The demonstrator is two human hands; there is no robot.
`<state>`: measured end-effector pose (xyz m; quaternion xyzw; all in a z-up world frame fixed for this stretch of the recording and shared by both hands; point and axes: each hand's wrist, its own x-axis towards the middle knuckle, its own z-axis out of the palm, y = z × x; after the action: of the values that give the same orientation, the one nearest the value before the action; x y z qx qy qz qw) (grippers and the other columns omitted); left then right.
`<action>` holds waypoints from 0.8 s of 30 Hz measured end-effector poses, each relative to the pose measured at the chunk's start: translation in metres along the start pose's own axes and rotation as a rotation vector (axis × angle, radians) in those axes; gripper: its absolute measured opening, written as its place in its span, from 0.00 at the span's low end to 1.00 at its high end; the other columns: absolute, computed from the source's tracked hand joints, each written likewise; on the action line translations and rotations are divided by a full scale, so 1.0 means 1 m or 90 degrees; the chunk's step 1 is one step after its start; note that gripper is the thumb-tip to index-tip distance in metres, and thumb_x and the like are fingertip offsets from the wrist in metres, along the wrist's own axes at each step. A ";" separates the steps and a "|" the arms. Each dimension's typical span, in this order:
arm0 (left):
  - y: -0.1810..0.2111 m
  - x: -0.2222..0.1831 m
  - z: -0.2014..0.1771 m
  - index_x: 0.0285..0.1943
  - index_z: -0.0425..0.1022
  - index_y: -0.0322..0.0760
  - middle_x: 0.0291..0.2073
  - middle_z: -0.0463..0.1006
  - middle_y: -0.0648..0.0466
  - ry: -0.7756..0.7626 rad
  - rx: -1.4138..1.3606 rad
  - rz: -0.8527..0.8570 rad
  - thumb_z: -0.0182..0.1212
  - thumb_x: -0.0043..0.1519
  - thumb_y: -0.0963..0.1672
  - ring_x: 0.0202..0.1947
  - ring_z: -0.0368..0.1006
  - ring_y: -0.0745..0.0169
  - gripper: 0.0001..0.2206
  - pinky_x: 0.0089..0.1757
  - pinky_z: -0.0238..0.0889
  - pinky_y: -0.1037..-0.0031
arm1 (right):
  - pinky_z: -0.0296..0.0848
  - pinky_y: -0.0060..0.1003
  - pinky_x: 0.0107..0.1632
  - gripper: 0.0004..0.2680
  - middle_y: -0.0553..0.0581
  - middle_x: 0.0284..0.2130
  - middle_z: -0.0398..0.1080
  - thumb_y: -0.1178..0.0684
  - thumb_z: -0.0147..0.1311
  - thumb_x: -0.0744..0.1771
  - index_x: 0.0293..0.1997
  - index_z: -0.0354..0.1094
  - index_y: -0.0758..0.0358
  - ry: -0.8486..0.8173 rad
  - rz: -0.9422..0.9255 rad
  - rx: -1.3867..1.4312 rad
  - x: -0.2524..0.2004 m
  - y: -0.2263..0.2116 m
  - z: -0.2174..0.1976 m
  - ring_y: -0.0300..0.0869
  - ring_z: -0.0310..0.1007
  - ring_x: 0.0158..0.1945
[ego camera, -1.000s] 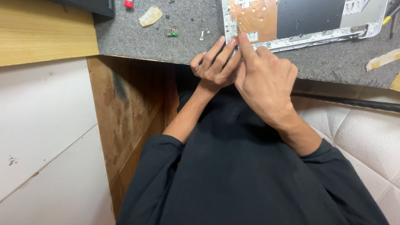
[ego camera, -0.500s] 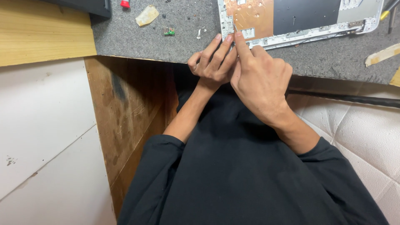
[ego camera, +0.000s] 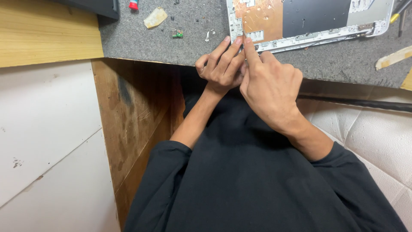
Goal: Cleaning the interior of a laptop chassis with a brush and then installing a motherboard.
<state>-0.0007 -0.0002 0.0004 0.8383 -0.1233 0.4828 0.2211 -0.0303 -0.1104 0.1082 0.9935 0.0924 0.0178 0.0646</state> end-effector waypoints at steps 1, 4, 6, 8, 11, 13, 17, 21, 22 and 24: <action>-0.001 0.001 0.002 0.36 0.81 0.52 0.46 0.81 0.68 0.001 0.001 -0.001 0.40 0.73 0.49 0.46 0.80 0.70 0.20 0.42 0.51 0.74 | 0.62 0.47 0.16 0.17 0.46 0.25 0.69 0.41 0.53 0.69 0.67 0.70 0.43 0.001 -0.002 -0.001 0.004 0.000 0.001 0.54 0.69 0.15; 0.000 -0.002 0.002 0.36 0.82 0.53 0.46 0.81 0.69 0.012 0.016 0.001 0.46 0.71 0.45 0.45 0.81 0.71 0.16 0.41 0.50 0.73 | 0.62 0.47 0.17 0.18 0.48 0.24 0.70 0.45 0.54 0.67 0.66 0.71 0.42 0.002 -0.001 0.011 0.006 0.000 0.004 0.54 0.69 0.16; -0.001 0.000 0.002 0.37 0.82 0.53 0.46 0.81 0.69 0.016 0.021 0.009 0.47 0.70 0.44 0.44 0.81 0.71 0.15 0.41 0.50 0.74 | 0.59 0.45 0.16 0.18 0.48 0.24 0.68 0.44 0.53 0.68 0.67 0.69 0.42 0.023 -0.016 -0.009 0.007 0.001 0.006 0.52 0.66 0.15; -0.001 -0.001 0.003 0.37 0.82 0.53 0.46 0.81 0.69 0.016 0.012 0.007 0.44 0.71 0.46 0.45 0.81 0.71 0.17 0.41 0.51 0.74 | 0.59 0.45 0.16 0.18 0.47 0.24 0.68 0.44 0.54 0.68 0.67 0.70 0.43 0.019 -0.010 0.002 0.003 0.001 0.003 0.51 0.67 0.15; -0.001 -0.002 0.002 0.37 0.82 0.53 0.46 0.81 0.68 0.008 0.010 0.001 0.44 0.72 0.46 0.45 0.81 0.70 0.17 0.42 0.51 0.73 | 0.60 0.45 0.16 0.18 0.48 0.23 0.69 0.45 0.54 0.67 0.66 0.70 0.43 0.008 -0.005 0.008 0.008 0.000 0.002 0.52 0.68 0.15; -0.001 -0.003 0.001 0.38 0.82 0.53 0.46 0.81 0.68 -0.003 0.011 0.004 0.46 0.71 0.45 0.46 0.81 0.70 0.15 0.42 0.51 0.73 | 0.60 0.46 0.16 0.18 0.49 0.23 0.69 0.46 0.53 0.67 0.66 0.70 0.43 0.000 0.000 0.004 0.009 -0.002 0.005 0.54 0.68 0.15; -0.001 -0.002 0.001 0.34 0.80 0.51 0.45 0.82 0.68 0.014 0.011 0.008 0.44 0.71 0.45 0.45 0.80 0.71 0.17 0.41 0.51 0.73 | 0.59 0.41 0.16 0.20 0.44 0.24 0.67 0.44 0.54 0.65 0.66 0.71 0.42 0.047 0.002 -0.061 0.003 -0.007 0.005 0.48 0.65 0.13; -0.001 -0.001 0.004 0.34 0.80 0.51 0.44 0.82 0.68 0.026 0.010 0.003 0.46 0.71 0.44 0.44 0.80 0.71 0.16 0.41 0.51 0.73 | 0.56 0.41 0.16 0.20 0.43 0.23 0.66 0.44 0.54 0.63 0.64 0.72 0.41 0.069 0.003 -0.078 0.003 -0.007 0.009 0.47 0.64 0.13; -0.001 -0.001 0.004 0.34 0.80 0.51 0.44 0.82 0.68 0.024 0.009 0.005 0.46 0.71 0.44 0.44 0.80 0.71 0.16 0.41 0.51 0.73 | 0.56 0.41 0.16 0.20 0.43 0.23 0.66 0.44 0.54 0.63 0.64 0.72 0.41 0.068 0.005 -0.077 0.007 -0.007 0.011 0.47 0.64 0.13; -0.001 0.001 0.003 0.31 0.80 0.51 0.45 0.82 0.67 0.025 0.005 0.004 0.44 0.70 0.44 0.44 0.80 0.71 0.18 0.42 0.51 0.73 | 0.57 0.39 0.17 0.20 0.42 0.24 0.65 0.45 0.53 0.64 0.66 0.71 0.42 0.060 -0.008 -0.096 0.014 -0.005 0.013 0.45 0.64 0.13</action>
<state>0.0028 -0.0008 -0.0005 0.8291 -0.1196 0.5003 0.2191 -0.0172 -0.1043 0.0947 0.9832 0.0999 0.0710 0.1352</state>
